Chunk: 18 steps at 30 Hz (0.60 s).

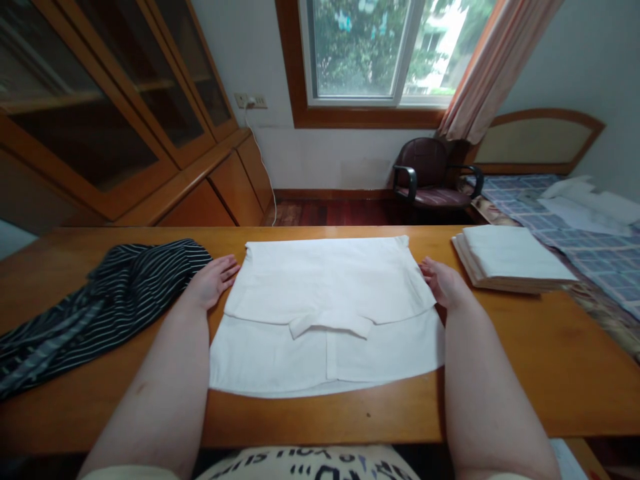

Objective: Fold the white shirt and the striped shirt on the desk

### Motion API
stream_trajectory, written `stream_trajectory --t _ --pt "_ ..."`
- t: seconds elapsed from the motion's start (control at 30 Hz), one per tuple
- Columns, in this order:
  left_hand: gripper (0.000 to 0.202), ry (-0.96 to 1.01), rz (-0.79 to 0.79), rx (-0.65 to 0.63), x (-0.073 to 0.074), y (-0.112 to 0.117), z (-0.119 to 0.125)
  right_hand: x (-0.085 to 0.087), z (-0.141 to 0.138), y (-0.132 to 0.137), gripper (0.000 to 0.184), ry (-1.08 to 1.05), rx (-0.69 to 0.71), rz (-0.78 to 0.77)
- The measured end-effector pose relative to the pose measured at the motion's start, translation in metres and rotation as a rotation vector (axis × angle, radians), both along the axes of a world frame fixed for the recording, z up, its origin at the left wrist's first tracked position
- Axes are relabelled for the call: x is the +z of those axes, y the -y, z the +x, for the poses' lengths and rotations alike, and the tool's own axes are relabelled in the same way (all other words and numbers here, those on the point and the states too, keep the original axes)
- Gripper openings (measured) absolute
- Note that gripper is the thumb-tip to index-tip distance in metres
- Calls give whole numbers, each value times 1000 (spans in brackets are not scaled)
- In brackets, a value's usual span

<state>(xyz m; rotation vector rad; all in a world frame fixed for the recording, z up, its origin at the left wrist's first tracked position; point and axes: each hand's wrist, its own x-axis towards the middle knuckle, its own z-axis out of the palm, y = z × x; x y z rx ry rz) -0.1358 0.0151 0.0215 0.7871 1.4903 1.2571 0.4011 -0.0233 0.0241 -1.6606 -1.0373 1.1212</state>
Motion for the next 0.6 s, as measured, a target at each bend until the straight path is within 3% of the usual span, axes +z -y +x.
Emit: stream_trajectory --t 0.1,0.2,0.27,0.43,0.6 --pt "40 -271 -26 -48 -3 -1 1 0 -5 1 34 -145 11 -158" --pt "47 -573 -4 -127 -9 -3 2 -3 -13 -1 34 -125 -72 -121" --pt "52 -643 -23 -197 -14 -4 2 -3 -16 -2 35 -19 -112 -93" --pt "52 -588 -37 -289 -17 -6 2 5 -17 -4 27 203 -107 -71" --pt "46 -236 -18 -213 -2 1 9 8 -16 0 19 38 -139 -83"
